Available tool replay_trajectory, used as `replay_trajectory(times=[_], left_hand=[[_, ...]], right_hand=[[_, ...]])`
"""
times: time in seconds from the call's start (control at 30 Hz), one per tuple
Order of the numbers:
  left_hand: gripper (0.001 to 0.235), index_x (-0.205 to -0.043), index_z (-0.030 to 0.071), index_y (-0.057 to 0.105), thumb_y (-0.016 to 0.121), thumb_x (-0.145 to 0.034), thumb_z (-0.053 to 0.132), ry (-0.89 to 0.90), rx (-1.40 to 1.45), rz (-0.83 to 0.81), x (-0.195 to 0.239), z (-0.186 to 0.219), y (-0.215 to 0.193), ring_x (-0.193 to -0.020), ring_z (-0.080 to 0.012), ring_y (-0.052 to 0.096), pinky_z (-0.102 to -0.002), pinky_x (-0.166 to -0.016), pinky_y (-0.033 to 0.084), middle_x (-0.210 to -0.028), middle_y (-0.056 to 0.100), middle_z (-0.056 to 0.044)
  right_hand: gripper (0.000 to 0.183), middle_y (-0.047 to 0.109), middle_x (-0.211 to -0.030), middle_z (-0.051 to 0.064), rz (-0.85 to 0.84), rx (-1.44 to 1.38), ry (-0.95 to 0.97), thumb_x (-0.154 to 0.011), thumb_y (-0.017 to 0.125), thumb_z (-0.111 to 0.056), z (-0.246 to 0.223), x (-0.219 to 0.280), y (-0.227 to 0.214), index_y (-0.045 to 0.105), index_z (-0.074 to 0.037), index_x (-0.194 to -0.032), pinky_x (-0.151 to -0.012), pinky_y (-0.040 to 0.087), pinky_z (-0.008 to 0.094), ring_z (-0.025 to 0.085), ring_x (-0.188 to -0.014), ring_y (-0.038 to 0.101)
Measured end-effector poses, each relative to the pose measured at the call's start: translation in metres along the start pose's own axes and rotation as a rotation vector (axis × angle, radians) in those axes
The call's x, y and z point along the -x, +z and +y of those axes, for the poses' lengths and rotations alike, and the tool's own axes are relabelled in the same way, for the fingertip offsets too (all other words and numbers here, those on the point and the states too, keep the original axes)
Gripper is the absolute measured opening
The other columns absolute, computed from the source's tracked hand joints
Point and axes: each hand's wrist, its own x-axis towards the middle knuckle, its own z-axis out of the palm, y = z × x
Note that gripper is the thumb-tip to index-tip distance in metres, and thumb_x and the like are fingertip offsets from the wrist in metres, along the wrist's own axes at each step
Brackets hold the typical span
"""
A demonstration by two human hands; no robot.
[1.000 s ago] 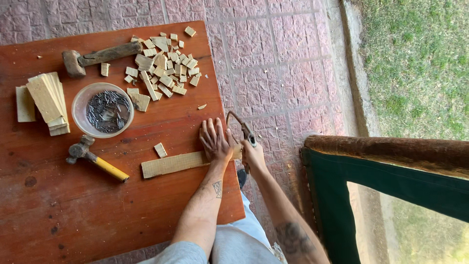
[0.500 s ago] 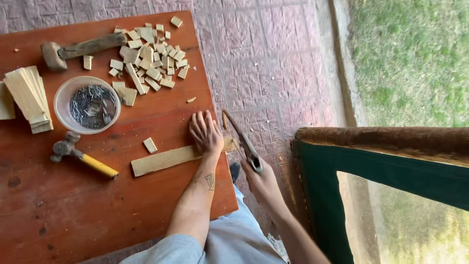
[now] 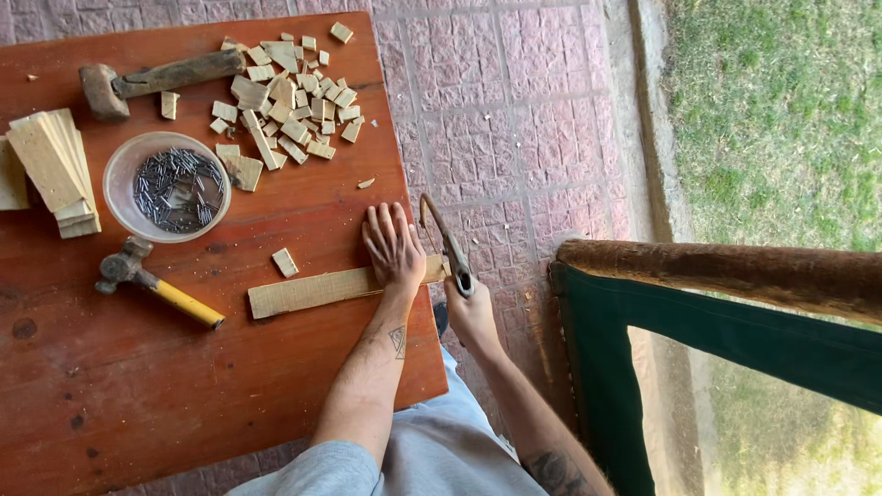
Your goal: The person uses a hand saw to cut a long wooden plank into smaller pieces on a wooden workbench. The person holds the plank with one hand and saws with the other, producing small wood pieces that accumulate on the table.
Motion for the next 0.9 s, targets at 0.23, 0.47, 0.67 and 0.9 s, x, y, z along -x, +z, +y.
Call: replay_trajectory(times=[0.23, 0.47, 0.67, 0.9], left_hand=[[0.040, -0.130, 0.002, 0.064, 0.041, -0.107, 0.025, -0.003, -0.005, 0.009, 0.001, 0.003, -0.004, -0.136, -0.0412, 0.050, -0.054, -0.112, 0.038, -0.137, 0.057, -0.021], [0.039, -0.130, 0.003, 0.064, 0.039, -0.108, 0.023, -0.012, 0.018, 0.003, 0.006, 0.001, -0.002, -0.135, -0.0406, 0.051, -0.054, -0.111, 0.039, -0.136, 0.057, -0.020], [0.039, -0.129, 0.002, 0.065, 0.039, -0.109, 0.022, -0.014, 0.029, 0.029, 0.004, 0.002, -0.003, -0.134, -0.0428, 0.051, -0.056, -0.109, 0.040, -0.135, 0.057, -0.021], [0.042, -0.142, 0.004, 0.054, 0.045, -0.106, 0.024, -0.071, 0.002, -0.217, 0.007, 0.002, -0.001, -0.142, -0.0407, 0.041, -0.057, -0.116, 0.035, -0.148, 0.050, -0.018]], right_hand=[[0.040, 0.033, -0.036, 0.003, 0.004, -0.125, 0.102, -0.089, 0.056, -0.011, -0.012, -0.020, -0.009, 0.048, -0.011, -0.050, -0.031, 0.023, 0.027, 0.011, -0.029, 0.027], [0.022, 0.040, -0.057, 0.000, 0.007, -0.003, 0.012, -0.088, 0.065, -0.012, -0.006, -0.003, 0.002, 0.057, -0.008, -0.068, -0.046, 0.033, 0.030, 0.012, -0.053, 0.039], [0.029, 0.049, -0.053, 0.007, -0.093, 0.042, -0.043, -0.096, 0.068, -0.013, -0.054, 0.060, -0.039, 0.058, -0.006, -0.070, -0.049, 0.039, 0.030, 0.014, -0.052, 0.045], [0.019, 0.043, -0.055, 0.004, -0.039, -0.032, 0.243, -0.094, 0.059, -0.006, -0.061, 0.105, -0.078, 0.053, -0.008, -0.076, -0.040, 0.028, 0.031, 0.013, -0.044, 0.036]])
